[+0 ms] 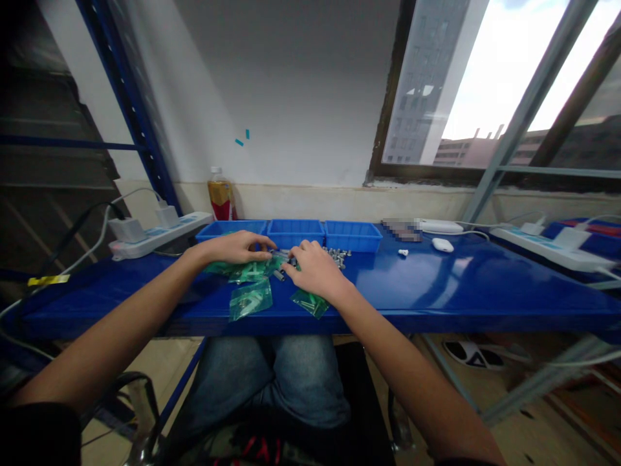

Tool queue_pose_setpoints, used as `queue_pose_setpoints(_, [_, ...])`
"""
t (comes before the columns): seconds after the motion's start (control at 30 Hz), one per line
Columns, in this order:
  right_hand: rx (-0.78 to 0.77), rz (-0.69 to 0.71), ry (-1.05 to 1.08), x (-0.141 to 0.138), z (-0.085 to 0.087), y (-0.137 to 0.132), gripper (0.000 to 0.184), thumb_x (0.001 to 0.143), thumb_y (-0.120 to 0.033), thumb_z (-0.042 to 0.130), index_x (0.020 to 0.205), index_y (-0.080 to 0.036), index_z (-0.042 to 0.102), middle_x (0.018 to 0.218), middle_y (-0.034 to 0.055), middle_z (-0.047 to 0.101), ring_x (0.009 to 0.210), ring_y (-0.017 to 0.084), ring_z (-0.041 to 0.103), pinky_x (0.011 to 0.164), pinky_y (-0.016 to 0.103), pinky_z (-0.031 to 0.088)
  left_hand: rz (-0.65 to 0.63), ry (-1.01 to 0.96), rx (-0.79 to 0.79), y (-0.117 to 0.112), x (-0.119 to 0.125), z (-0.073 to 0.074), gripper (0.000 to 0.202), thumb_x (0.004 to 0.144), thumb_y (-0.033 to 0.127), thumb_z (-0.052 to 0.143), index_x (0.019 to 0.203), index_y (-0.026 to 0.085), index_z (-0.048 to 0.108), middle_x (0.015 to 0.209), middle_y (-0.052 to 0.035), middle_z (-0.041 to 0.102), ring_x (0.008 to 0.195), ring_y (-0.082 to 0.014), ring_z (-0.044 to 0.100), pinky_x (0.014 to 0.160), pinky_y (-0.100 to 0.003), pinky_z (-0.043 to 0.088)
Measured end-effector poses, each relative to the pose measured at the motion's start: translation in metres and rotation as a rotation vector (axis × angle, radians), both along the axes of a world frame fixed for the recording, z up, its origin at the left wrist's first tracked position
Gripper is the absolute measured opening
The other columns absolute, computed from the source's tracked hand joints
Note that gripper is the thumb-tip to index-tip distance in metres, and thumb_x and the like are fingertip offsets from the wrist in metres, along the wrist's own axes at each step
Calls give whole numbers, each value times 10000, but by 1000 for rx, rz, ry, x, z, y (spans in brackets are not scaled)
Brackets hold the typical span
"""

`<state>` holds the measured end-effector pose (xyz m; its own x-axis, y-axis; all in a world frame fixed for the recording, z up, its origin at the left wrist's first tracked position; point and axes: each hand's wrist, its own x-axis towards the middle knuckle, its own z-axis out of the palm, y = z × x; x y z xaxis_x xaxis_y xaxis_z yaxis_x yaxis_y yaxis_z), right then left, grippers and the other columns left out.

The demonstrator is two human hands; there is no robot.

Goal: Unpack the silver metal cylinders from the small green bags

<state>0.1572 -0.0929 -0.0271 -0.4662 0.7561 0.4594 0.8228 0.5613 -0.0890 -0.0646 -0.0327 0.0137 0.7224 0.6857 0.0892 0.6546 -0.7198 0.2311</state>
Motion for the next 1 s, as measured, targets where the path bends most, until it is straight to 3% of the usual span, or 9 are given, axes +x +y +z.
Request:
queue_pose_setpoints(0.13, [-12,14,-14,0,0,-1,312,885,-407,525,1024,-148,631,1031,112,561,1020,232,500,920,362,399,-18,66,-116,-3,-3,3,424,804,391,568,1168,179,619,1035,-66,685,841,-173,620,708,-237,434])
queue_pose_setpoints(0.3, [-18,30,-14,0,-1,-1,312,880,-404,527,1027,-151,634,1036,116,551,1023,240,491,919,376,401,-33,10,-58,3,2,-2,284,794,301,566,1023,173,675,878,-45,686,735,-155,594,652,-239,417])
queue_pose_setpoints(0.5, [-11,49,128,-1,0,1,337,886,-437,506,1026,-154,624,1003,103,558,1011,230,507,914,372,406,7,-438,267,5,12,-5,198,835,262,537,951,153,654,843,-50,649,683,-131,566,644,-250,434])
queue_pose_setpoints(0.7, [75,-153,436,0,7,2,521,925,-544,328,860,-156,669,895,112,581,911,231,565,865,379,412,-4,-780,284,-6,30,-14,135,873,271,521,838,147,562,792,-12,560,544,-82,547,539,-225,457])
queue_pose_setpoints(0.83, [-210,-151,641,3,9,6,667,874,-682,269,660,-178,650,635,88,610,720,217,600,734,344,438,8,-893,528,-12,37,-16,99,898,213,490,821,162,526,801,-15,521,678,-107,562,641,-255,490])
queue_pose_setpoints(0.93, [-457,-27,889,3,11,10,715,825,-747,273,694,-160,658,589,84,632,606,178,594,631,301,449,-40,-888,698,-17,41,-16,56,891,191,509,845,168,531,902,-50,526,843,-140,553,689,-269,498])
queue_pose_setpoints(1.0, [-511,68,1017,2,13,11,676,801,-743,355,704,-142,648,605,86,644,581,161,587,595,280,449,-104,-828,725,-20,44,-18,24,885,179,523,867,170,535,951,-63,531,898,-147,547,697,-268,500])
